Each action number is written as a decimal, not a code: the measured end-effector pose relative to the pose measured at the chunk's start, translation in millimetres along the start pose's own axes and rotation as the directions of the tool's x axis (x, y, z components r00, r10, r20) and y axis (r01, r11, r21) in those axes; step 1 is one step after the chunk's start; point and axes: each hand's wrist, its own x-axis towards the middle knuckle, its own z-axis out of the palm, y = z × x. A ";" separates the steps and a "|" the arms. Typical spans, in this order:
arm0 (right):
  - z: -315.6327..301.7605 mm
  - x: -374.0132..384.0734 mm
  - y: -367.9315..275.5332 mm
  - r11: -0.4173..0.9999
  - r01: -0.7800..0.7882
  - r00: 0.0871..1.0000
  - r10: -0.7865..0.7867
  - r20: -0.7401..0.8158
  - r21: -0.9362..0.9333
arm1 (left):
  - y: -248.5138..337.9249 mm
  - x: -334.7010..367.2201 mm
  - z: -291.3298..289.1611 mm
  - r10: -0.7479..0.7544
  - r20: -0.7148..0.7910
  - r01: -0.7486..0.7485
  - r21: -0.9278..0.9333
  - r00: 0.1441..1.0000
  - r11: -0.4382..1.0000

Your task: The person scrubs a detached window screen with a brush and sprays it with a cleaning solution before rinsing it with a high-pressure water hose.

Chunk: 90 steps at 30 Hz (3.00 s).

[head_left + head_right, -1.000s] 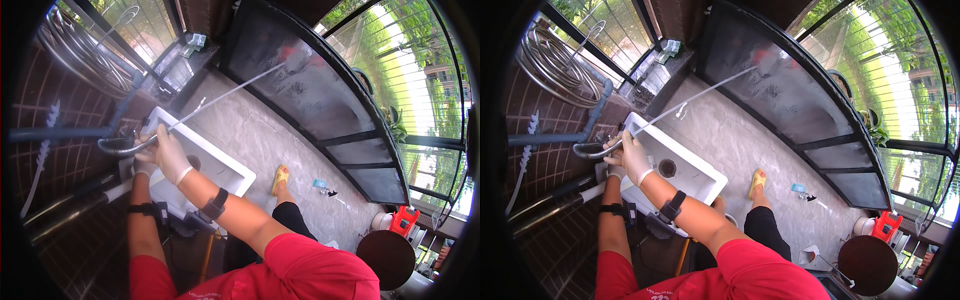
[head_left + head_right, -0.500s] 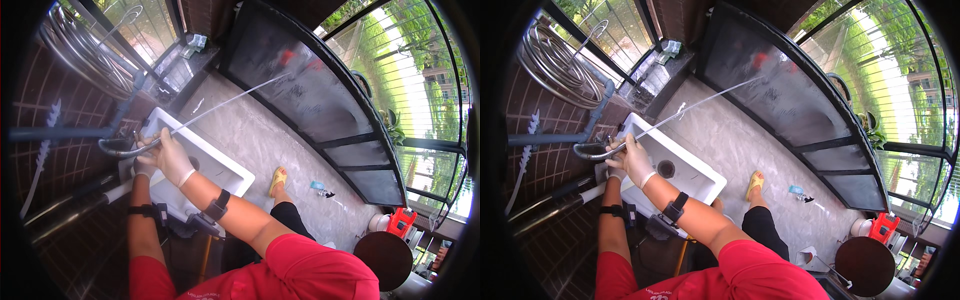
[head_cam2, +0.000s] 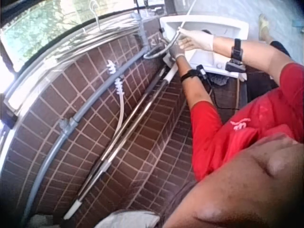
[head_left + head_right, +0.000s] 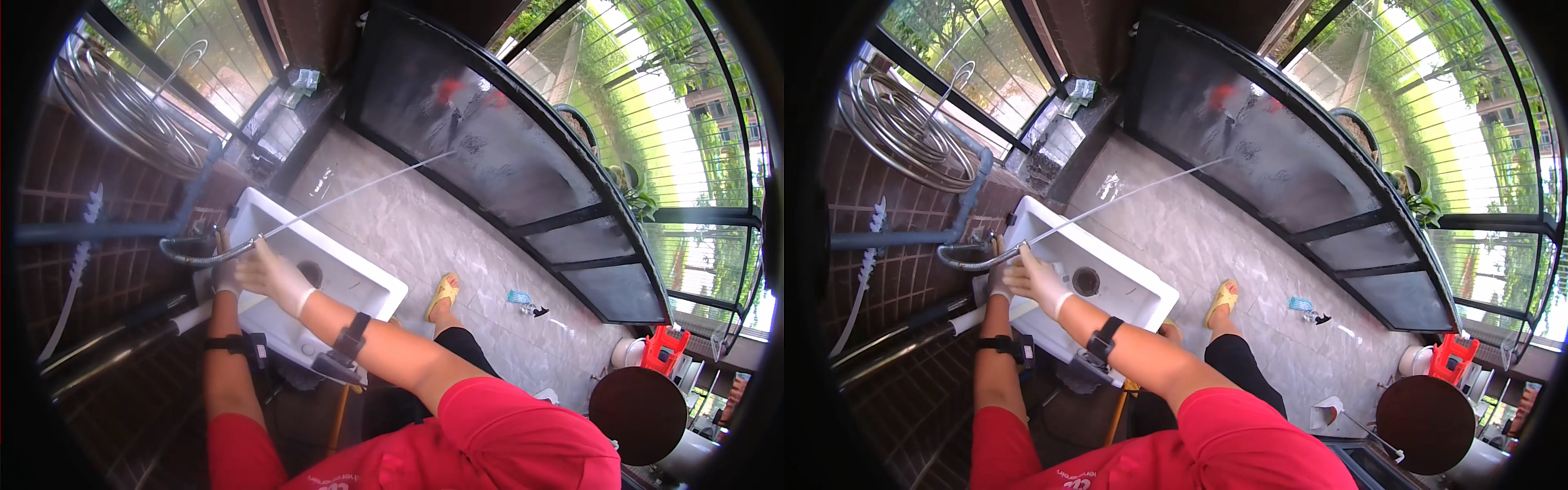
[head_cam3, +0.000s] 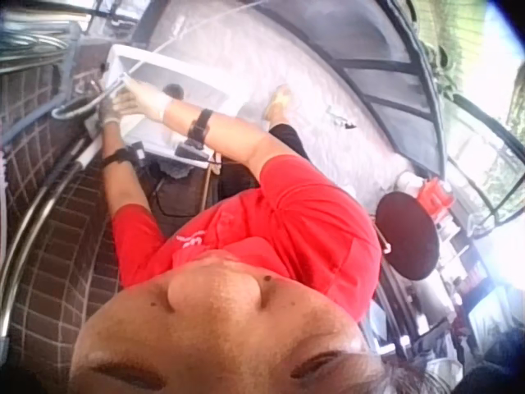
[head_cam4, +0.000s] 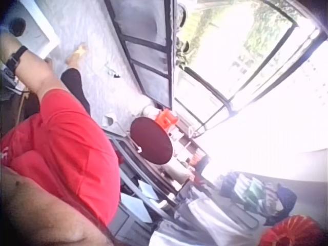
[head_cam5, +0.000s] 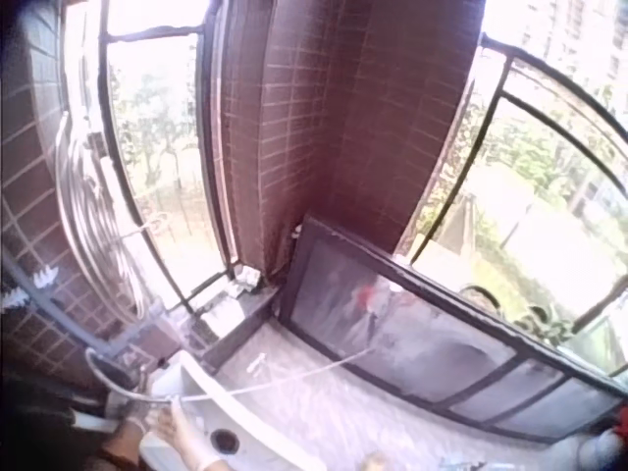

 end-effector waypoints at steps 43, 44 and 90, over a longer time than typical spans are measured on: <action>-309.4 -415.2 -1.4 0.915 0.060 0.514 -0.371 -0.773 -0.399 | 218.3 -36.6 -158.0 -0.116 0.026 0.092 0.452 0.993 0.887; -299.9 -415.4 0.0 0.908 0.040 0.537 -0.371 -0.758 -0.416 | 212.9 -33.9 -154.4 -0.107 0.028 0.083 0.445 0.994 0.892; -324.2 -442.7 16.4 0.789 -0.154 0.422 -0.492 -0.761 -0.595 | 209.8 -1.4 -181.0 -0.044 0.001 0.042 0.252 0.999 0.967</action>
